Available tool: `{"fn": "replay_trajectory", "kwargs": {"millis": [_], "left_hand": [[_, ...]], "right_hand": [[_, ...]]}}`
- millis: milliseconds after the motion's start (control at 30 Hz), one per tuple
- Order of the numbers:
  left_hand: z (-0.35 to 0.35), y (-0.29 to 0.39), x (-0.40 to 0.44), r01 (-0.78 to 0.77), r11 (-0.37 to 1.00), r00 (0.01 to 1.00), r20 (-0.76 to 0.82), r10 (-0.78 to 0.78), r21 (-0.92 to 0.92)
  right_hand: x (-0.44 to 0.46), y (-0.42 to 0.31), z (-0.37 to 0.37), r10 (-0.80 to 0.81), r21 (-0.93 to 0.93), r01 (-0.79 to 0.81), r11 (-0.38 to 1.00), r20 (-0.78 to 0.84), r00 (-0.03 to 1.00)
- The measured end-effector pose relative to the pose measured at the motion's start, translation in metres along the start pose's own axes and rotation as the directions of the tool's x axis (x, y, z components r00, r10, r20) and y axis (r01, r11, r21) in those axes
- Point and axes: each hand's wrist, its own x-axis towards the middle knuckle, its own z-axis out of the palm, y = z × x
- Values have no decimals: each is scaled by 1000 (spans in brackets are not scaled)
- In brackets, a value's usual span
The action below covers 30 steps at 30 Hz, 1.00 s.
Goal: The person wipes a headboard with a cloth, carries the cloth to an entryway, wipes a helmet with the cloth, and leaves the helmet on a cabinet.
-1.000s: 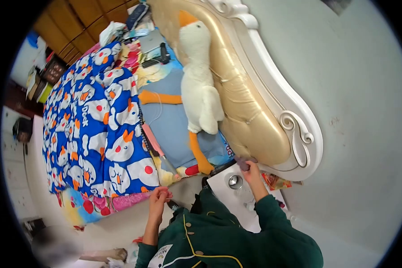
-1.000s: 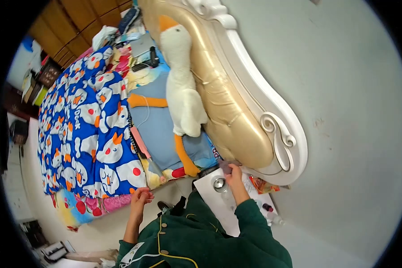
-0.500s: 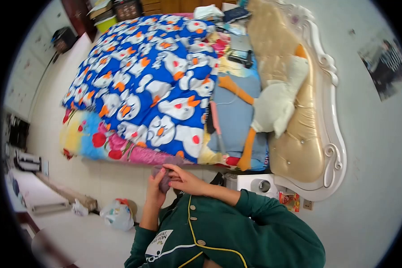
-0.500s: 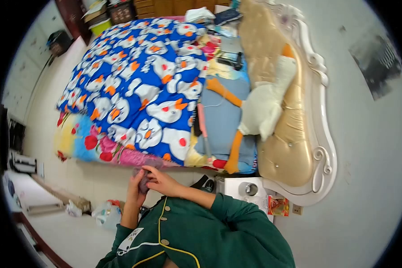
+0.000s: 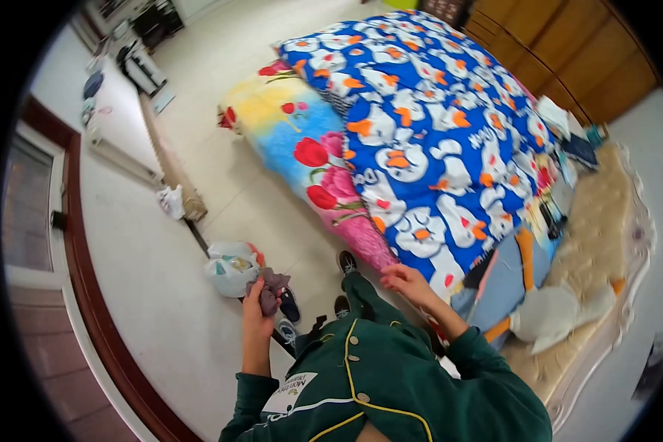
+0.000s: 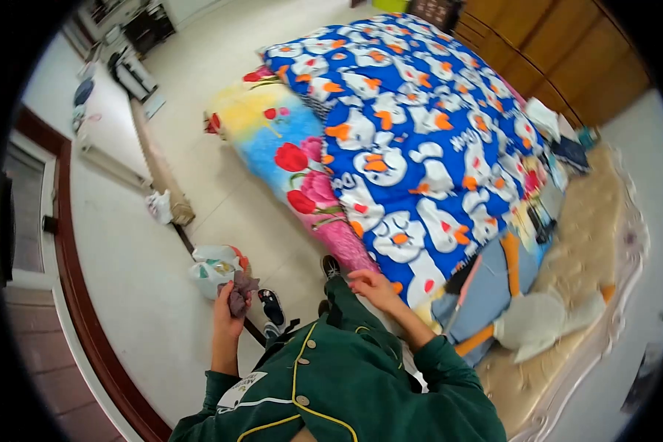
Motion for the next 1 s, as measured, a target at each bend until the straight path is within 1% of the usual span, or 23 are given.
{"fn": "replay_trajectory", "kwargs": {"millis": [33, 67, 167, 233, 267, 333, 367, 400, 467, 533, 567, 600, 667, 700, 733, 767, 800, 833, 867, 900, 933, 967, 1000], "left_hand": [[-4, 5, 8, 10, 1000, 1000, -5, -10, 7], [-6, 10, 16, -2, 1000, 1000, -27, 2, -11], [-4, 21, 39, -47, 998, 999, -22, 46, -41], [3, 38, 54, -111, 993, 994, 4, 111, -44], [9, 46, 59, -116, 992, 993, 1, 116, -50], [25, 64, 70, -146, 984, 985, -110, 135, -100], [32, 73, 74, -170, 982, 981, -114, 159, -86], [34, 79, 79, -173, 980, 980, -120, 161, -98], [34, 91, 90, -205, 974, 961, -210, 182, -97], [33, 106, 94, -222, 969, 953, -236, 191, -110], [30, 112, 99, -215, 971, 947, -267, 181, -103], [25, 119, 106, -206, 974, 940, -293, 172, -91], [9, 132, 123, -211, 974, 920, -353, 171, -79], [3, 143, 131, -206, 976, 913, -372, 166, -69], [-5, 155, 141, -205, 977, 914, -369, 167, -65], [-11, 168, 154, -209, 976, 918, -354, 177, -55], [-13, 181, 169, -224, 973, 922, -334, 195, -49], [-13, 194, 184, -243, 968, 921, -326, 213, -54], [-12, 211, 197, -242, 970, 912, -342, 226, -2], [-12, 228, 211, -228, 972, 903, -362, 233, 55], [-15, 243, 224, -218, 974, 905, -360, 227, 65], [-19, 259, 239, -178, 982, 925, -328, 191, 69], [-20, 276, 253, -139, 987, 944, -290, 155, 75]], "right_hand": [[16, -4, -6, -3, -2, 3, 1000, 14, 1000], [33, -6, -12, 22, -50, -22, 998, 0, 1000], [90, -15, -25, -15, -169, 21, 985, 36, 999], [132, -20, -29, -63, -312, 75, 947, 50, 997], [150, -24, -30, -64, -316, 79, 945, 56, 996], [189, -42, -27, 6, -438, 44, 898, 111, 994], [207, -50, -25, -90, -469, 143, 872, 134, 987], [231, -56, -26, -88, -478, 146, 866, 142, 986], [294, -68, -31, -232, -659, 181, 730, 11, 973], [357, -92, -49, -283, -745, 87, 661, -141, 949], [389, -98, -57, -366, -767, 41, 641, -258, 894], [416, -100, -70, -363, -725, 19, 688, -321, 875], [473, -81, -95, -397, -741, -20, 672, -382, 834], [481, -90, -84, -213, -672, -210, 710, -489, 846], [489, -85, -75, -146, -625, -312, 716, -571, 808], [493, -80, -70, -148, -688, -326, 648, -534, 833], [511, -50, -83, -71, -728, -447, 520, -559, 826], [506, -51, -76, -60, -736, -542, 405, -613, 788], [496, -61, -77, -24, -645, -478, 597, -610, 792], [516, -20, -99, -350, -716, -322, 619, -619, 703], [504, -45, -86, -400, -769, -358, 530, -599, 694], [498, -75, -73, -310, -730, -527, 436, -671, 673], [495, -75, -81, -444, -769, -274, 577, -577, 686]]}}
